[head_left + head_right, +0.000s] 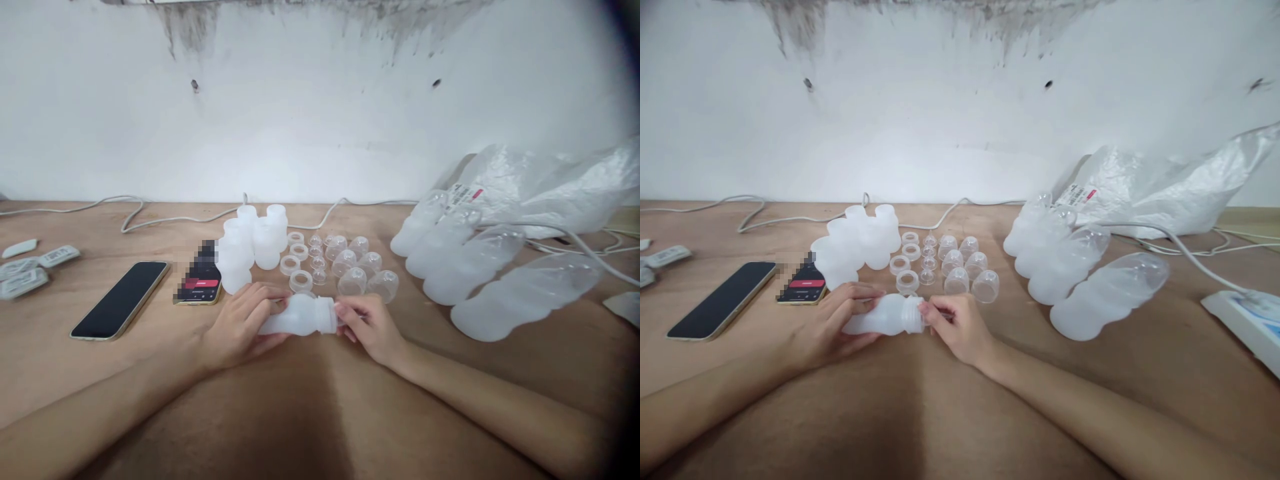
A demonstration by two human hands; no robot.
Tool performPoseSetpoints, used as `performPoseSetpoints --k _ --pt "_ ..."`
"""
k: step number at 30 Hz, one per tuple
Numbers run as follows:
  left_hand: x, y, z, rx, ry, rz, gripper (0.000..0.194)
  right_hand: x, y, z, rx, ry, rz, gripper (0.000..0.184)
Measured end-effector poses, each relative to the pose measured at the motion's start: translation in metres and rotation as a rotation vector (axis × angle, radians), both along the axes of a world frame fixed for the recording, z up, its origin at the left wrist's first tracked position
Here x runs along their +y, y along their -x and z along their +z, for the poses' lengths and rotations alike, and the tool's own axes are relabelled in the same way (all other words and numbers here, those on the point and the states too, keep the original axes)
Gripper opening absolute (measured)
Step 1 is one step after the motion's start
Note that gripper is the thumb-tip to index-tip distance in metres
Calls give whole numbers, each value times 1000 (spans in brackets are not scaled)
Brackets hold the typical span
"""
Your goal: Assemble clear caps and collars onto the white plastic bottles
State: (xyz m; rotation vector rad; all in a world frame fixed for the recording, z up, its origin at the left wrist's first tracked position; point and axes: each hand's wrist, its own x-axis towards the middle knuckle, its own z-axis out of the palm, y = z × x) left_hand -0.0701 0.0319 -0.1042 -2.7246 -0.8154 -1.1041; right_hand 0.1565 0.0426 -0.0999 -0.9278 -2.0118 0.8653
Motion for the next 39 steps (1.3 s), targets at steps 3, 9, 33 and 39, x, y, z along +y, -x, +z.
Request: performPoseSetpoints --k 3,9,33,39 --pt "0 0 0 -29 60 31 29 0 -2 -3 3 4 43 52" --pt "-1 2 2 -42 130 38 33 -2 -2 -2 -3 -16 101 46" --pt "-1 2 1 -37 89 -55 31 -2 2 -3 36 -161 -90 37" --pt "-2 -2 4 69 36 -99 24 1 4 -1 79 -116 -107 23"
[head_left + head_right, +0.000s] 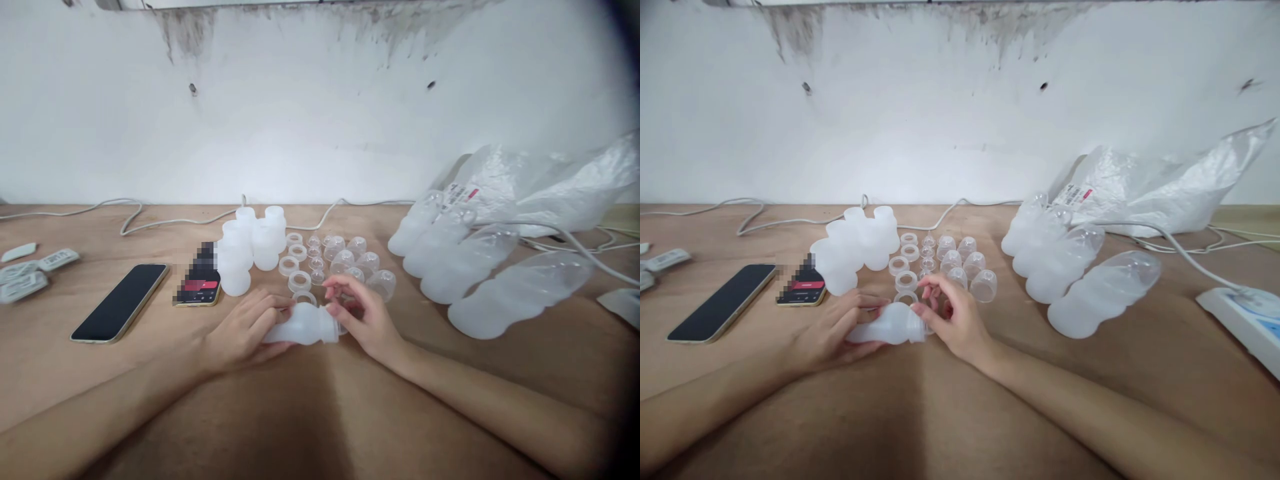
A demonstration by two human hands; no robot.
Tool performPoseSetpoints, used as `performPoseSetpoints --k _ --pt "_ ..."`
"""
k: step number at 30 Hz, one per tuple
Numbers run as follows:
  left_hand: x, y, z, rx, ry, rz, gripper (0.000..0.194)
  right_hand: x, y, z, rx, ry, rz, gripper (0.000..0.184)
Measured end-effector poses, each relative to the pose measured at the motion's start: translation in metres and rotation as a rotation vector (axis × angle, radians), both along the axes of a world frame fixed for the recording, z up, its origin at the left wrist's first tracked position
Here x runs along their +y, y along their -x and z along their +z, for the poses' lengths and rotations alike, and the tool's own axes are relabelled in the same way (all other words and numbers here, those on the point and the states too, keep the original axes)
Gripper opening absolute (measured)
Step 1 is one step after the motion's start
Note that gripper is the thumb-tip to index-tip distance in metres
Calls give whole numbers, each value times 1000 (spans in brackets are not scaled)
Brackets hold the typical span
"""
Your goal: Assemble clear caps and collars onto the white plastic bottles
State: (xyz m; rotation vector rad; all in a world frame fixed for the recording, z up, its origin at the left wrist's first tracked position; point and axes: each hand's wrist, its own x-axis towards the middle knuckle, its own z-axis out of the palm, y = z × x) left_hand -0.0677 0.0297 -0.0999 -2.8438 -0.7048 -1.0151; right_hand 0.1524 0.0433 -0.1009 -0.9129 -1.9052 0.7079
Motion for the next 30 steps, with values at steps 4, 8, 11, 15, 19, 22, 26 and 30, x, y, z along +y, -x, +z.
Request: performPoseSetpoints --k 4,8,11,15,19,22,26,30 --pt "-1 -1 -1 -15 28 29 26 1 -1 0 10 -22 -7 19" --pt "0 0 -3 -103 142 114 32 -2 -3 -1 48 -166 52 20" --pt "1 1 -3 -169 248 187 34 -4 -2 -1 53 -184 82 30" --pt "2 2 -3 -182 253 204 35 -4 1 1 -22 -251 92 41" --pt "1 2 -4 -147 228 189 34 -1 0 2 -58 -216 60 32" --pt "1 2 -4 -114 173 160 34 0 -2 2 -55 -196 42 29" --pt "0 2 -2 -74 54 118 31 0 -2 1 -65 -167 11 28" --pt "-2 1 -1 -59 0 121 30 0 -3 0 -80 -153 -2 25"
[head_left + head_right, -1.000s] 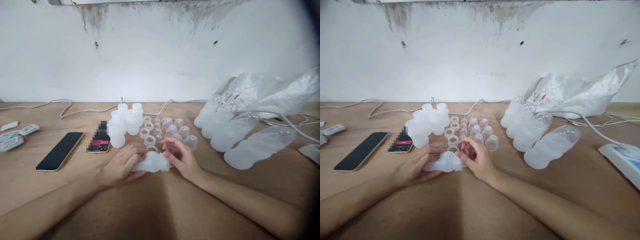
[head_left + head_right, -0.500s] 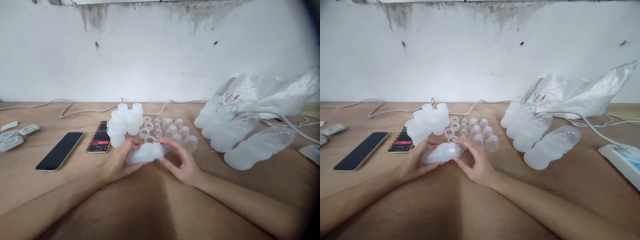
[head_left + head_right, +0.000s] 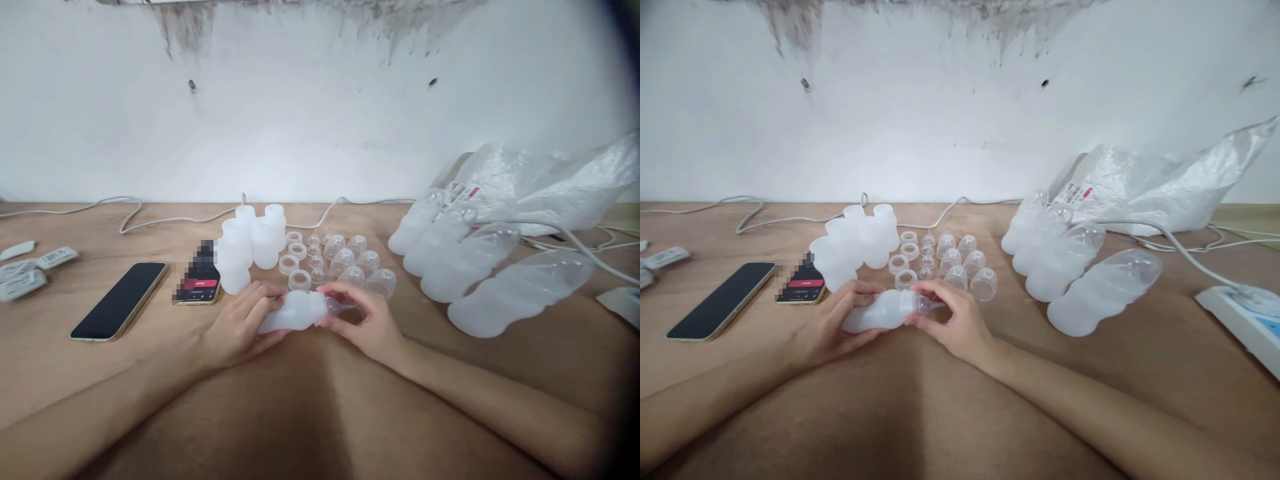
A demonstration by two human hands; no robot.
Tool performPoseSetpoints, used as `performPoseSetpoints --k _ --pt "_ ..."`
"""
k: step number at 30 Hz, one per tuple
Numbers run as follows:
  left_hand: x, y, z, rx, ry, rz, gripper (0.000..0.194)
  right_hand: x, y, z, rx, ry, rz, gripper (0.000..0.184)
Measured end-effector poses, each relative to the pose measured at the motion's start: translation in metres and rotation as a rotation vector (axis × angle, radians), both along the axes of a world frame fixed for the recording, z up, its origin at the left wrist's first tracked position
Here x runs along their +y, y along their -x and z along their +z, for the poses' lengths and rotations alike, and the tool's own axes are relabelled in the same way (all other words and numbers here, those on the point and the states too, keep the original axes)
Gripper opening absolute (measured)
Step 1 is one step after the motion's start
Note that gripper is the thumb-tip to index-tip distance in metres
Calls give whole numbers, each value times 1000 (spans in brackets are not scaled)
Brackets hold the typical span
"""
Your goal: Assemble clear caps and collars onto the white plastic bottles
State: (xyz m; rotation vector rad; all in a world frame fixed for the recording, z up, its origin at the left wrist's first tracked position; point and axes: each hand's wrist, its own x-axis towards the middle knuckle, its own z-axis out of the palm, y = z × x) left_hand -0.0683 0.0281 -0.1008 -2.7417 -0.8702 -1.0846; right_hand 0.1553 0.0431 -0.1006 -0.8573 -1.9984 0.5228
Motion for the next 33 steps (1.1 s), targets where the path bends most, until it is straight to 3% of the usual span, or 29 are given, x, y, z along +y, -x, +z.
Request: performPoseSetpoints --k 5,8,18,22,25,29,33 --pt "1 -1 2 -63 270 -2 37 0 0 1 -40 -102 86 40" --pt "2 0 3 -89 347 7 38 -1 1 1 -53 -188 152 46" --pt "-1 1 5 -39 314 14 29 -1 2 1 -28 -184 116 38" --pt "-3 1 4 -29 233 2 28 -3 3 2 -17 -126 110 36" --pt "-4 1 3 -48 275 6 30 -3 3 2 -26 -64 128 34" --pt "-2 -1 12 -181 509 33 33 1 -2 3 -42 -126 186 37" --pt "2 -4 33 -301 1066 29 30 6 -10 9 -137 -370 314 38"
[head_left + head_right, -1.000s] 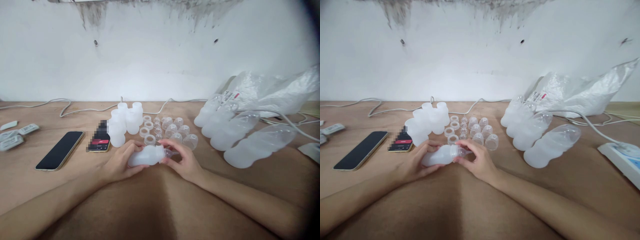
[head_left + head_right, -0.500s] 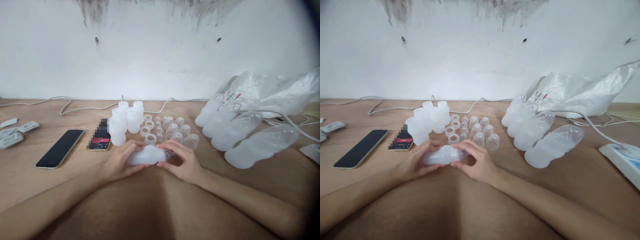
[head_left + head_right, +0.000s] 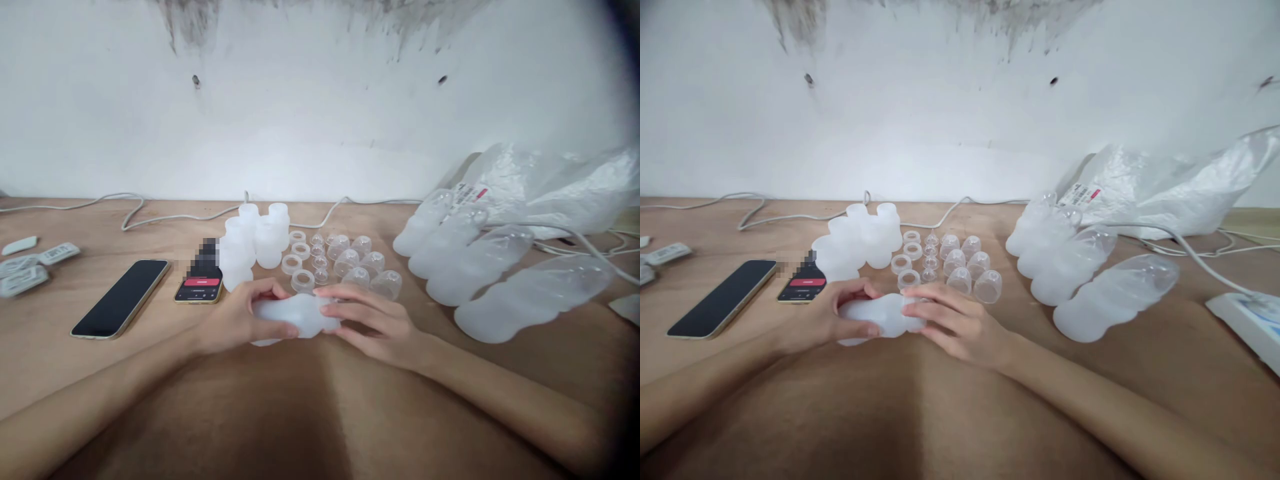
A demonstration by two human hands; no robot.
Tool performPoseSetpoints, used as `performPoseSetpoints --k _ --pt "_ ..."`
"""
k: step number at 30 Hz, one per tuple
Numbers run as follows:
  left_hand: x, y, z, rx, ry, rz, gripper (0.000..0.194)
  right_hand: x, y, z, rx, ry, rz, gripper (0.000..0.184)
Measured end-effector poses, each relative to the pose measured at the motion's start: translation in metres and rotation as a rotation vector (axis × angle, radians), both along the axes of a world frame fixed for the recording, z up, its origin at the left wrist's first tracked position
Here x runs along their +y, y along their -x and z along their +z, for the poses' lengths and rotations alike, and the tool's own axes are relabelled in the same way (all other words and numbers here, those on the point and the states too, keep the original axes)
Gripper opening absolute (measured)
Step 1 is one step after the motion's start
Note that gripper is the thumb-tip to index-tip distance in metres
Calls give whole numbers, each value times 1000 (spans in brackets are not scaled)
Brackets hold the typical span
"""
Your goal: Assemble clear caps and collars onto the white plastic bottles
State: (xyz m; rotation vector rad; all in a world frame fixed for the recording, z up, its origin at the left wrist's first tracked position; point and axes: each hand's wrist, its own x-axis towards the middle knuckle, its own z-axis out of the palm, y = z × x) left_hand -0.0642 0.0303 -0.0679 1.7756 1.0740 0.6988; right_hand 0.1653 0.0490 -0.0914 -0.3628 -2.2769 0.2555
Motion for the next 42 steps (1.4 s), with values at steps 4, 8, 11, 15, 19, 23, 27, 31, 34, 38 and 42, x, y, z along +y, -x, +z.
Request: performPoseSetpoints --k 4,8,11,15,19,23,27,31,34,38,42 --pt "1 -2 12 -42 184 -12 29 0 -1 9 -6 2 -17 41" --pt "-3 -2 8 96 -138 73 35 -6 6 18 21 229 -157 39" --pt "-7 -1 2 170 -376 66 36 -11 10 23 23 368 -225 34" --pt "-9 1 -4 238 -643 7 37 -13 11 22 47 484 -269 34" --pt "-8 2 -10 313 -1001 -40 36 -13 12 22 65 575 -276 35" --pt "-7 4 -13 397 -1276 -59 33 -15 16 25 101 709 -262 34" --pt "-8 2 -8 431 -1306 -14 32 -15 17 28 140 786 -255 30" --pt "-9 -1 7 422 -989 25 47 -8 11 27 107 567 -245 35" --pt "-6 1 20 432 -600 -98 58 -3 6 24 46 306 -169 35" --pt "-2 5 26 415 -387 -214 40 -1 4 21 30 176 -113 39" --pt "-4 4 18 380 -467 -177 40 -4 3 21 17 129 -156 40"
